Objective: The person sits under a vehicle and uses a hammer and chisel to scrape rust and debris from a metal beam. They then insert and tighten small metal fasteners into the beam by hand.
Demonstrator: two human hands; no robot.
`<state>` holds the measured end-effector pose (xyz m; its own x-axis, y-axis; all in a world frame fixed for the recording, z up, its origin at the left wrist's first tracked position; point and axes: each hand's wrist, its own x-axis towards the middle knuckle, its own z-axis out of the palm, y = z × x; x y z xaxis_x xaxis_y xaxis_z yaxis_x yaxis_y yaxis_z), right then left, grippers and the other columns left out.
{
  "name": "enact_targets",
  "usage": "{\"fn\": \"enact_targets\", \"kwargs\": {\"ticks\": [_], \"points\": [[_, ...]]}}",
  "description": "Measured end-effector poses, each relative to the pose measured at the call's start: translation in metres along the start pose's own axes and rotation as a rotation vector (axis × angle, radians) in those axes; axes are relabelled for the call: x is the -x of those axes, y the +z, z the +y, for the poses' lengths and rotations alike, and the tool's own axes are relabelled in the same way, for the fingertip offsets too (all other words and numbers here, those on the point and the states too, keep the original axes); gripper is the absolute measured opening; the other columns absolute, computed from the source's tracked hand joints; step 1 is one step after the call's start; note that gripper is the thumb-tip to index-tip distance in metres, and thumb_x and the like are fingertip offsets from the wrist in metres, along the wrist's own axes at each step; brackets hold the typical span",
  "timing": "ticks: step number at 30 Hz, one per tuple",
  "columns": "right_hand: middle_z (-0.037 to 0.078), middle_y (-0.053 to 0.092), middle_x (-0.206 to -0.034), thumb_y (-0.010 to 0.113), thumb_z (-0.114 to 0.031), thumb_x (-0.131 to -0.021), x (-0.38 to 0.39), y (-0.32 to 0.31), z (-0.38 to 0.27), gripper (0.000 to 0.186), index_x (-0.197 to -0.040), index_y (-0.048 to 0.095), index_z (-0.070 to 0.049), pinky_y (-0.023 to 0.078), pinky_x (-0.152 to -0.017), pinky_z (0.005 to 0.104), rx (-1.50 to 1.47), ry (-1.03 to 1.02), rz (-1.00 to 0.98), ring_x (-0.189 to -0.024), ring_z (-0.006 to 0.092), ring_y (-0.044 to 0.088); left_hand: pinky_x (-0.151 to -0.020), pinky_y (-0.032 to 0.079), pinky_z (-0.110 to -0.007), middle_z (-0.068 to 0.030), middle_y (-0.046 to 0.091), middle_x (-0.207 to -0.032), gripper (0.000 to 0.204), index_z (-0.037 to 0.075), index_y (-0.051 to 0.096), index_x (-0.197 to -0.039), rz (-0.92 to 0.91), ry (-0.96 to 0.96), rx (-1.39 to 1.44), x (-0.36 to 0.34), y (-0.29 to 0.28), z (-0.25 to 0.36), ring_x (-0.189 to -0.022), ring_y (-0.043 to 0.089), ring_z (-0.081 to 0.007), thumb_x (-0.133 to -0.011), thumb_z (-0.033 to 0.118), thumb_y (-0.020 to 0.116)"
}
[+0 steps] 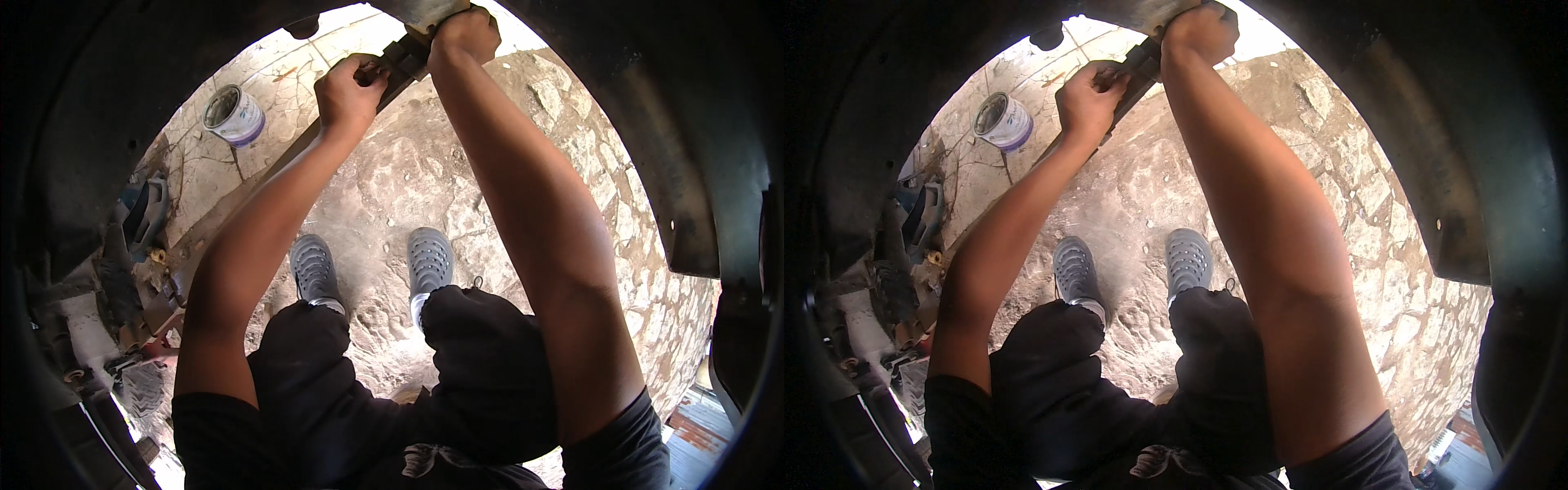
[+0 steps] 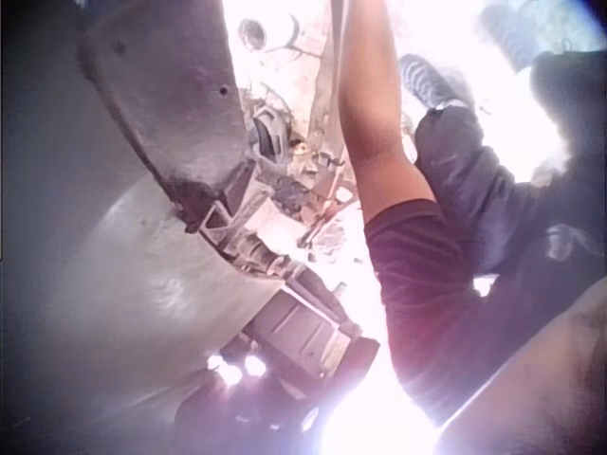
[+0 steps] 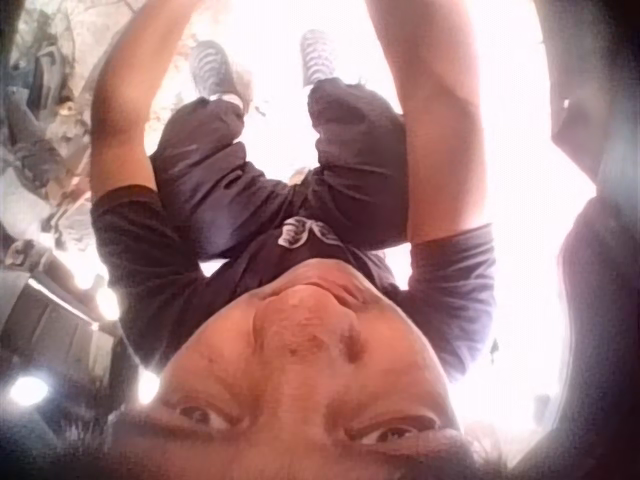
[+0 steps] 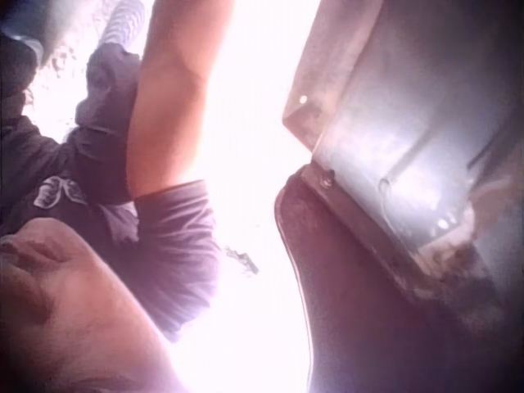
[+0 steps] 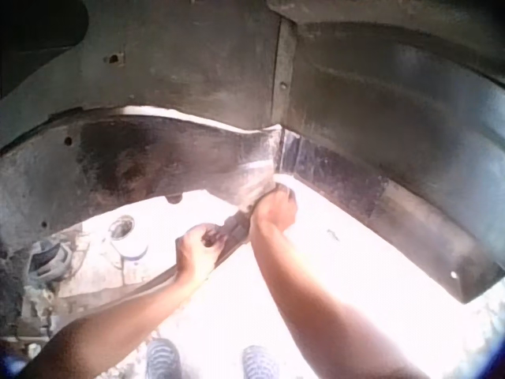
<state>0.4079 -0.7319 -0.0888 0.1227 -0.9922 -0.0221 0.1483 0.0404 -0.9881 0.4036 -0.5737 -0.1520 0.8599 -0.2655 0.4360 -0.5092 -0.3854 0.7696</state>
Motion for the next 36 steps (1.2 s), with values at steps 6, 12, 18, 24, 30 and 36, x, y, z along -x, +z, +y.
{"fn": "enact_targets", "kwargs": {"ticks": [6,12,18,24,30,36], "points": [[0.027,0.073,-0.123,0.050,-0.035,-0.098,0.005,-0.002,-0.006,0.046,-0.118,0.076,-0.002,0.047,-0.105,0.0497,0.024,0.037,-0.018,-0.117,0.0477,0.065,-0.078,0.058,-0.029,-0.0077,0.081,-0.091,0.025,0.007,0.079,-0.110,0.029,0.127,-0.036,-0.016,0.006,-0.006,-0.080,0.077,-0.0169,-0.090,0.021,0.085],[0.026,0.075,-0.119,0.049,-0.026,-0.094,0.002,-0.004,-0.005,0.043,-0.116,0.077,-0.001,0.058,-0.094,0.0488,-0.097,0.013,-0.043,-0.107,0.0432,0.072,-0.078,0.058,-0.029,-0.0072,0.081,-0.095,0.024,0.009,0.080,-0.107,-0.084,0.034,-0.073,-0.016,-0.004,-0.006,-0.083,0.077,-0.0179,-0.089,0.023,0.085],[0.028,0.072,-0.123,0.049,-0.038,-0.100,-0.004,-0.003,0.001,0.049,-0.121,0.075,-0.003,0.047,-0.106,0.0503,0.073,-0.015,-0.029,-0.116,0.0480,0.066,-0.079,0.057,-0.031,-0.0077,0.081,-0.095,0.025,0.008,0.080,-0.106,-0.038,0.015,-0.018,-0.014,0.002,-0.005,-0.085,0.077,-0.0186,-0.089,0.026,0.085],[0.028,0.072,-0.124,0.047,-0.039,-0.101,-0.002,0.001,0.000,0.050,-0.121,0.075,-0.002,0.047,-0.105,0.0515,0.066,-0.060,-0.014,-0.118,0.0488,0.065,-0.077,0.057,-0.030,-0.0066,0.081,-0.092,0.024,0.009,0.081,-0.106,-0.036,0.003,-0.093,-0.018,-0.008,-0.003,-0.081,0.075,-0.0157,-0.089,0.025,0.084],[0.027,0.072,-0.123,0.046,-0.037,-0.101,-0.005,-0.003,0.004,0.049,-0.119,0.075,-0.002,0.046,-0.105,0.0524,0.070,-0.086,0.015,-0.117,0.0492,0.064,-0.077,0.057,-0.029,-0.0056,0.081,-0.091,0.026,0.008,0.081,-0.105,-0.117,-0.082,-0.062,-0.005,-0.006,-0.001,-0.081,0.075,-0.0149,-0.086,0.025,0.086],[0.027,0.073,-0.122,0.046,-0.036,-0.102,0.003,-0.001,0.001,0.048,-0.119,0.075,-0.002,0.047,-0.105,0.0510,0.076,-0.135,-0.035,-0.116,0.0485,0.065,-0.076,0.058,-0.035,-0.0094,0.081,-0.089,0.032,0.006,0.081,-0.103,0.051,-0.014,-0.073,-0.034,-0.004,-0.014,-0.080,0.077,-0.0221,-0.085,0.033,0.085]]}}
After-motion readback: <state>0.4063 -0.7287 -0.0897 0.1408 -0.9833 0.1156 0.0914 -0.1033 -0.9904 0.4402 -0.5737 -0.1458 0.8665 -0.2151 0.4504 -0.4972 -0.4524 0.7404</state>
